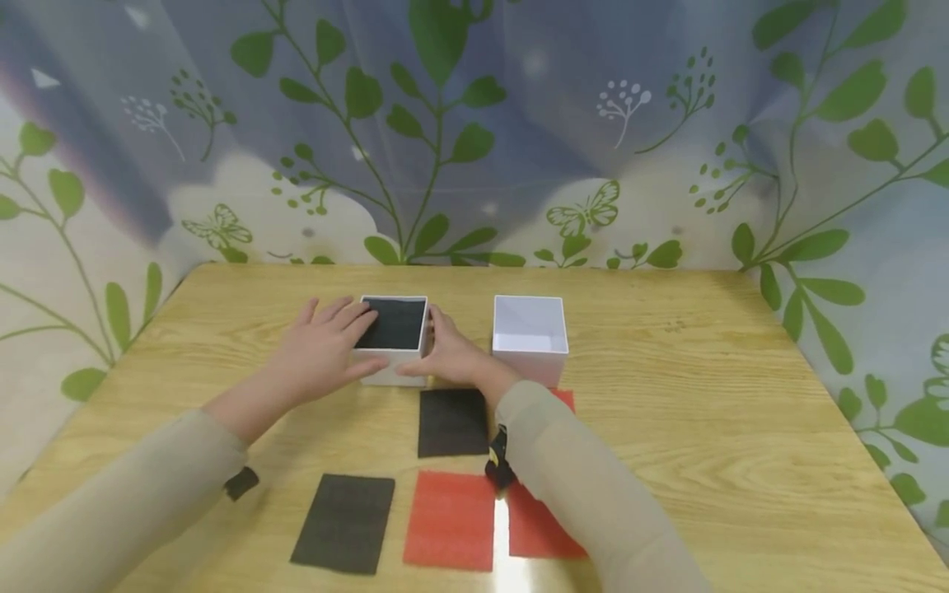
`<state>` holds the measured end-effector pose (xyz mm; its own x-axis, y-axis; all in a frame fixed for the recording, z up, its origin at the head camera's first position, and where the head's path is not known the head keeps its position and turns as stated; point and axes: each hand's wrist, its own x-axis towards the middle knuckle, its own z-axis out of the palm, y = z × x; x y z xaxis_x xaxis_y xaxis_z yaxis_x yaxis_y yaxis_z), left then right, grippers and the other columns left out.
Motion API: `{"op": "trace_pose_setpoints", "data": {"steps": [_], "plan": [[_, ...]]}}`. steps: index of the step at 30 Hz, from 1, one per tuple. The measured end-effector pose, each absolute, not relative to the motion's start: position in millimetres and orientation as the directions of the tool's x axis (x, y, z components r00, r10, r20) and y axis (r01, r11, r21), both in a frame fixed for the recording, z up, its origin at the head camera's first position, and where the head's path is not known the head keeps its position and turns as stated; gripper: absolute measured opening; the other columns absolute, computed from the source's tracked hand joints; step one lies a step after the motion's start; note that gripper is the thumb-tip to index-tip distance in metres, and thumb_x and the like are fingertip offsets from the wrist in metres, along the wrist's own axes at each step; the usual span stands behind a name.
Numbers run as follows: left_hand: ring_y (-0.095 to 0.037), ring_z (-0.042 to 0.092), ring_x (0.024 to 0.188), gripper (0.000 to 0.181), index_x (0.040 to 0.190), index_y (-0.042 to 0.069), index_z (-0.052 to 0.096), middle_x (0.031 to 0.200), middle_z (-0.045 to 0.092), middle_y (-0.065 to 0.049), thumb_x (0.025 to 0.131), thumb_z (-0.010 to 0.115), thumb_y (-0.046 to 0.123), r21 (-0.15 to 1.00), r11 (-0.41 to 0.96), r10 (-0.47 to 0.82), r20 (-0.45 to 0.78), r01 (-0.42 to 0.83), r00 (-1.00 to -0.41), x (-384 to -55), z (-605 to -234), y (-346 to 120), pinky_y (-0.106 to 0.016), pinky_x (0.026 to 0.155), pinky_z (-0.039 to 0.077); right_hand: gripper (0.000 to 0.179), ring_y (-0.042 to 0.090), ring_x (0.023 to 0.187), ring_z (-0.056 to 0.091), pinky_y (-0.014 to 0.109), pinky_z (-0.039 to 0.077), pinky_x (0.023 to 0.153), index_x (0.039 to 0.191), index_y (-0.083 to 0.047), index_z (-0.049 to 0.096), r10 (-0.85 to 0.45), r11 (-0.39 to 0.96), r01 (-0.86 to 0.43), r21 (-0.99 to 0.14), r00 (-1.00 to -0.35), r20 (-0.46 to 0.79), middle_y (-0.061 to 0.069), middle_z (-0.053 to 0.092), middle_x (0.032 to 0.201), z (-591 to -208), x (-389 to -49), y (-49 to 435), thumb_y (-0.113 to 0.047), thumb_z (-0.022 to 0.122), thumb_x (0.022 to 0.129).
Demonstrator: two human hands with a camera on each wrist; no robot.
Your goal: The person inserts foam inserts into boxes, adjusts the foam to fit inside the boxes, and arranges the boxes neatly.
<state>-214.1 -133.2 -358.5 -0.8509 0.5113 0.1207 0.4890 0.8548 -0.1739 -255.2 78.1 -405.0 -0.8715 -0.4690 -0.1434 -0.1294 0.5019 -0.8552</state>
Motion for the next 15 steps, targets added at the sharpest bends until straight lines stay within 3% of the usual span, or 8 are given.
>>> {"op": "trace_pose_setpoints", "data": {"steps": [4, 10, 15], "plan": [[-0.032, 0.024, 0.136, 0.083, 0.142, 0.011, 0.040, 0.146, 0.034, -0.013, 0.084, 0.041, 0.071, -0.174, 0.867, 0.484, 0.070, 0.467, -0.872, -219, -361, -130, -0.057, 0.106, 0.015, 0.105, 0.028, 0.136, 0.023, 0.041, 0.028, 0.106, 0.149, -0.013, 0.006, -0.485, 0.478, -0.145, -0.866, -0.866, -0.124, 0.012, 0.016, 0.150, -403, -254, 77, -0.028, 0.079, 0.075], [-0.034, 0.022, 0.136, 0.083, 0.138, 0.011, 0.045, 0.141, 0.037, -0.014, 0.082, 0.043, 0.072, -0.170, 0.867, 0.485, 0.079, 0.468, -0.871, -224, -360, -125, -0.058, 0.105, 0.015, 0.103, 0.029, 0.136, 0.023, 0.041, 0.029, 0.105, 0.149, -0.012, 0.006, -0.499, 0.461, -0.156, -0.874, -0.859, -0.110, 0.013, 0.017, 0.150, -402, -253, 78, -0.026, 0.078, 0.076], [-0.033, 0.018, 0.137, 0.094, 0.139, 0.010, 0.043, 0.140, 0.038, -0.013, 0.077, 0.034, 0.081, -0.148, 0.877, 0.469, 0.048, 0.458, -0.882, -228, -358, -122, -0.058, 0.106, 0.013, 0.101, 0.028, 0.136, 0.023, 0.041, 0.030, 0.104, 0.148, -0.014, 0.007, -0.497, 0.450, -0.145, -0.881, -0.860, -0.112, 0.012, 0.017, 0.149, -402, -253, 78, -0.027, 0.077, 0.077]]}}
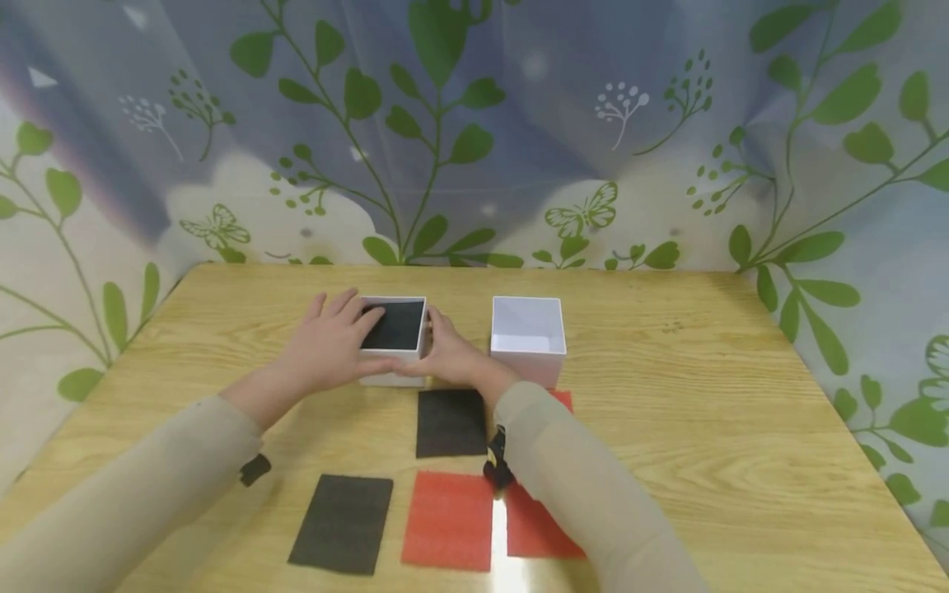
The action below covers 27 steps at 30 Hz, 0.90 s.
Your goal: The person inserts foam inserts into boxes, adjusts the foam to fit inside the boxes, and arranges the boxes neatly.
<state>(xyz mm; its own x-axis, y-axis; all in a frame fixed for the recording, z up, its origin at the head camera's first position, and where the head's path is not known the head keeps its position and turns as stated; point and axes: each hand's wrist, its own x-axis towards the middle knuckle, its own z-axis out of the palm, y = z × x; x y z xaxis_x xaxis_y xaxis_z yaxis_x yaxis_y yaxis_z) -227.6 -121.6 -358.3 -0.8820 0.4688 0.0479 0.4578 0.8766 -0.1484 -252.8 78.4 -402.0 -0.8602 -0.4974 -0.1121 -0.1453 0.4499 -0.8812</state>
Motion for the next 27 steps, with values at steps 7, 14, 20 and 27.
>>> {"op": "trace_pose_setpoints", "data": {"steps": [7, 14, 20, 27], "plan": [[-0.030, 0.023, 0.135, 0.094, 0.139, 0.011, 0.044, 0.139, 0.040, -0.010, 0.077, 0.033, 0.081, -0.109, 0.853, 0.519, 0.068, 0.511, -0.852, -230, -355, -111, -0.056, 0.106, 0.015, 0.099, 0.030, 0.135, 0.023, 0.041, 0.031, 0.104, 0.148, -0.011, 0.008, -0.516, 0.448, -0.174, -0.877, -0.851, -0.095, 0.015, 0.016, 0.149, -403, -253, 78, -0.021, 0.077, 0.077], [-0.028, 0.032, 0.130, 0.093, 0.143, 0.011, 0.038, 0.143, 0.038, -0.007, 0.080, 0.028, 0.080, -0.115, 0.773, 0.633, 0.072, 0.624, -0.771, -234, -353, -94, -0.051, 0.105, 0.022, 0.092, 0.034, 0.136, 0.021, 0.039, 0.026, 0.107, 0.146, -0.004, 0.008, -0.546, 0.425, -0.212, -0.880, -0.836, -0.062, 0.019, 0.015, 0.147, -401, -253, 80, -0.012, 0.073, 0.081], [-0.026, 0.032, 0.130, 0.089, 0.140, 0.011, 0.043, 0.142, 0.040, -0.005, 0.082, 0.031, 0.077, -0.114, 0.783, 0.619, 0.059, 0.611, -0.783, -236, -352, -86, -0.049, 0.105, 0.023, 0.094, 0.034, 0.136, 0.019, 0.038, 0.025, 0.108, 0.147, -0.003, 0.002, -0.572, 0.442, -0.250, -0.861, -0.818, -0.056, 0.023, 0.007, 0.149, -400, -254, 83, -0.011, 0.070, 0.083], [-0.026, 0.029, 0.132, 0.089, 0.141, 0.011, 0.042, 0.145, 0.037, -0.004, 0.082, 0.032, 0.076, -0.135, 0.791, 0.605, 0.018, 0.597, -0.796, -236, -352, -81, -0.048, 0.105, 0.022, 0.096, 0.036, 0.136, 0.017, 0.040, 0.023, 0.108, 0.147, -0.001, -0.001, -0.583, 0.452, -0.267, -0.851, -0.811, -0.056, 0.026, 0.004, 0.149, -402, -256, 85, -0.013, 0.070, 0.083]]}}
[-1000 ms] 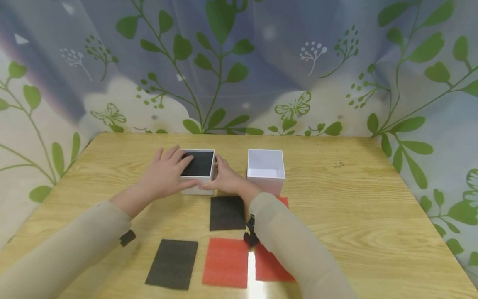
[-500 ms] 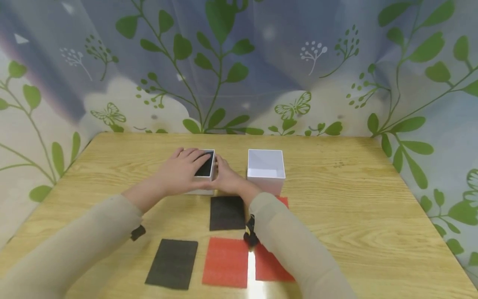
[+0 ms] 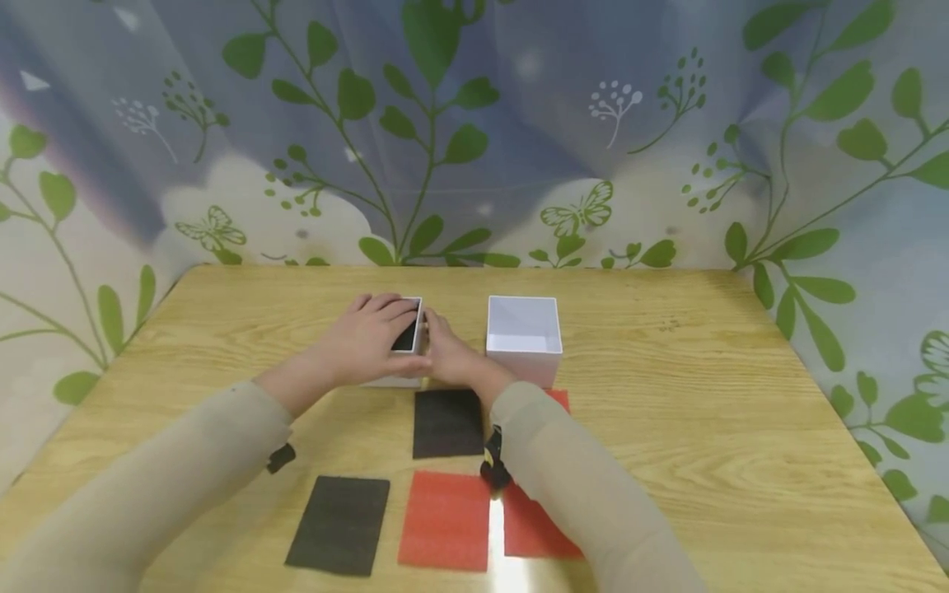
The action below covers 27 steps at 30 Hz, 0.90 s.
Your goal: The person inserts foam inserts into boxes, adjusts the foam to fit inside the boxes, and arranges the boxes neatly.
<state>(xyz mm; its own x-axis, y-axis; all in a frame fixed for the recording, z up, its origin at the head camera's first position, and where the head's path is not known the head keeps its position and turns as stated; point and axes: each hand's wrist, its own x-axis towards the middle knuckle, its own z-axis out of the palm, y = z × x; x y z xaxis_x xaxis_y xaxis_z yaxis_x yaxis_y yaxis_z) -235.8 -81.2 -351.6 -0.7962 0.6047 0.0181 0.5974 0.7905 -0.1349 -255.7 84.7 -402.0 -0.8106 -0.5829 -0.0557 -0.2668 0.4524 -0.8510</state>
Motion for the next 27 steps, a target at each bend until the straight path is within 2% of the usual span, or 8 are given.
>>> {"op": "trace_pose_setpoints", "data": {"steps": [4, 6, 9, 11, 15, 20, 27], "plan": [[-0.027, 0.027, 0.133, 0.089, 0.141, 0.009, 0.041, 0.146, 0.035, -0.006, 0.083, 0.030, 0.076, -0.150, 0.779, 0.616, 0.003, 0.609, -0.788, -233, -351, -81, -0.050, 0.105, 0.021, 0.096, 0.036, 0.136, 0.017, 0.041, 0.022, 0.108, 0.147, 0.000, 0.000, -0.578, 0.453, -0.273, -0.849, -0.815, -0.046, 0.025, 0.005, 0.149, -404, -257, 84, -0.014, 0.070, 0.083], [-0.027, 0.031, 0.130, 0.085, 0.136, 0.009, 0.048, 0.141, 0.040, -0.007, 0.084, 0.033, 0.074, -0.145, 0.763, 0.641, 0.053, 0.629, -0.766, -230, -351, -83, -0.050, 0.104, 0.022, 0.095, 0.034, 0.136, 0.017, 0.040, 0.022, 0.108, 0.147, -0.002, 0.002, -0.570, 0.451, -0.261, -0.853, -0.820, -0.051, 0.024, 0.007, 0.149, -404, -257, 84, -0.013, 0.071, 0.083], [-0.027, 0.044, 0.117, 0.067, 0.117, 0.009, 0.065, 0.122, 0.053, -0.008, 0.086, 0.046, 0.065, -0.120, 0.726, 0.686, 0.200, 0.677, -0.699, -225, -353, -88, -0.049, 0.101, 0.026, 0.092, 0.033, 0.135, 0.022, 0.040, 0.026, 0.107, 0.146, -0.002, 0.009, -0.560, 0.432, -0.245, -0.868, -0.827, -0.046, 0.023, 0.014, 0.147, -405, -257, 82, -0.011, 0.073, 0.080], [-0.026, 0.048, 0.105, 0.053, 0.104, 0.011, 0.071, 0.108, 0.056, -0.006, 0.086, 0.053, 0.058, -0.112, 0.690, 0.712, 0.287, 0.715, -0.641, -221, -355, -92, -0.048, 0.099, 0.029, 0.090, 0.032, 0.133, 0.026, 0.040, 0.028, 0.106, 0.144, -0.002, 0.014, -0.544, 0.428, -0.227, -0.875, -0.838, -0.049, 0.021, 0.019, 0.145, -406, -257, 81, -0.011, 0.075, 0.078], [-0.024, 0.049, 0.093, 0.043, 0.096, 0.014, 0.074, 0.096, 0.056, -0.004, 0.087, 0.056, 0.052, -0.112, 0.648, 0.734, 0.358, 0.753, -0.578, -215, -361, -98, -0.044, 0.096, 0.031, 0.090, 0.029, 0.131, 0.030, 0.040, 0.028, 0.105, 0.144, -0.004, 0.018, -0.505, 0.457, -0.206, -0.865, -0.861, -0.062, 0.018, 0.025, 0.143, -406, -258, 80, -0.016, 0.077, 0.077], [-0.023, 0.047, 0.087, 0.043, 0.094, 0.014, 0.075, 0.092, 0.055, -0.004, 0.087, 0.056, 0.052, -0.087, 0.657, 0.719, 0.372, 0.749, -0.587, -215, -363, -98, -0.043, 0.093, 0.032, 0.091, 0.029, 0.131, 0.030, 0.040, 0.027, 0.106, 0.144, -0.003, 0.018, -0.506, 0.484, -0.209, -0.849, -0.859, -0.077, 0.018, 0.025, 0.143, -404, -257, 80, -0.018, 0.077, 0.077], [-0.022, 0.047, 0.089, 0.043, 0.093, 0.014, 0.075, 0.093, 0.055, -0.003, 0.087, 0.057, 0.053, 0.017, 0.711, 0.673, 0.273, 0.703, -0.688, -217, -356, -93, -0.045, 0.097, 0.030, 0.090, 0.030, 0.132, 0.027, 0.040, 0.027, 0.106, 0.144, -0.003, 0.016, -0.521, 0.462, -0.202, -0.864, -0.850, -0.079, 0.019, 0.022, 0.144, -404, -257, 80, -0.013, 0.076, 0.078]]}}
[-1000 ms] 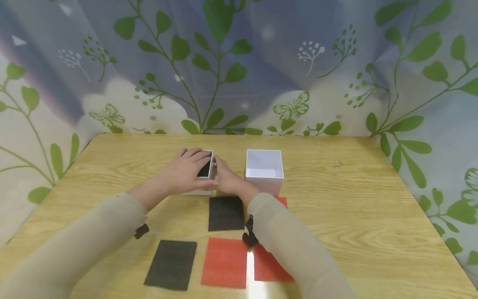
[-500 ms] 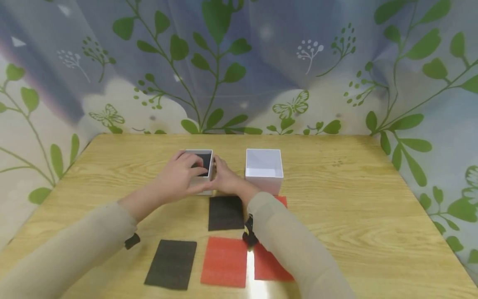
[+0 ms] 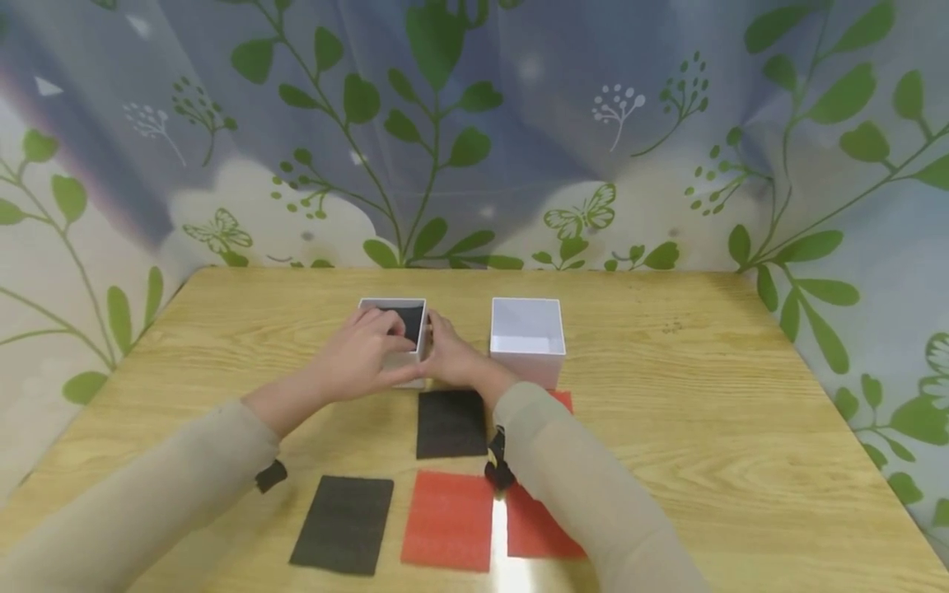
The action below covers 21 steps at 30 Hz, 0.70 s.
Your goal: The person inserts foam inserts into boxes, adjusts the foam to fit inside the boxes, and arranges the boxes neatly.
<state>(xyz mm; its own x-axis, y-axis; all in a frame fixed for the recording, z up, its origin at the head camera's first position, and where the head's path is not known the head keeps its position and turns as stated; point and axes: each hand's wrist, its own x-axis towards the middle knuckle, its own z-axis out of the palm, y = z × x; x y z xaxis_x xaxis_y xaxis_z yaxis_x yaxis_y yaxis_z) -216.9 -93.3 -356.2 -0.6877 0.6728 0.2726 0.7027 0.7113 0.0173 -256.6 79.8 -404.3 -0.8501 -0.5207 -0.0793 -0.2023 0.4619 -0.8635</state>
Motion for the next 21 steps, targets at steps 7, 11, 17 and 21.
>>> {"op": "trace_pose_setpoints", "data": {"steps": [7, 11, 17, 21], "plan": [[-0.030, 0.049, 0.104, 0.033, 0.111, 0.009, 0.068, 0.108, 0.058, -0.010, 0.092, 0.052, 0.031, 0.113, 0.774, 0.574, 0.291, 0.623, -0.766, -231, -320, -111, -0.054, 0.101, 0.022, 0.097, 0.027, 0.133, 0.028, 0.040, 0.030, 0.104, 0.146, -0.010, 0.013, -0.512, 0.427, -0.156, -0.891, -0.853, -0.097, 0.014, 0.023, 0.146, -404, -255, 79, -0.026, 0.078, 0.076], [-0.032, 0.046, 0.106, 0.030, 0.116, 0.013, 0.066, 0.111, 0.056, -0.011, 0.092, 0.049, 0.014, 0.001, 0.794, 0.591, 0.234, 0.608, -0.772, -239, -308, -113, -0.053, 0.100, 0.023, 0.103, 0.028, 0.134, 0.026, 0.041, 0.026, 0.106, 0.148, -0.008, 0.009, -0.496, 0.473, -0.158, -0.867, -0.861, -0.114, 0.016, 0.020, 0.148, -404, -254, 81, -0.031, 0.078, 0.075], [-0.028, 0.043, 0.095, 0.037, 0.128, 0.023, 0.059, 0.100, 0.049, -0.008, 0.094, 0.048, 0.013, -0.178, 0.746, 0.661, 0.081, 0.642, -0.746, -247, -320, -92, -0.046, 0.095, 0.026, 0.095, 0.028, 0.132, 0.029, 0.040, 0.030, 0.104, 0.146, -0.010, 0.014, -0.512, 0.436, -0.180, -0.882, -0.855, -0.078, 0.015, 0.024, 0.145, -404, -253, 84, -0.024, 0.077, 0.077], [-0.028, 0.044, 0.095, 0.036, 0.129, 0.024, 0.058, 0.097, 0.050, -0.008, 0.096, 0.049, 0.014, -0.229, 0.764, 0.628, 0.051, 0.603, -0.776, -250, -326, -83, -0.045, 0.094, 0.028, 0.094, 0.027, 0.130, 0.032, 0.038, 0.033, 0.102, 0.147, -0.011, 0.014, -0.539, 0.415, -0.192, -0.890, -0.840, -0.070, 0.014, 0.026, 0.143, -405, -254, 82, -0.023, 0.076, 0.078]]}}
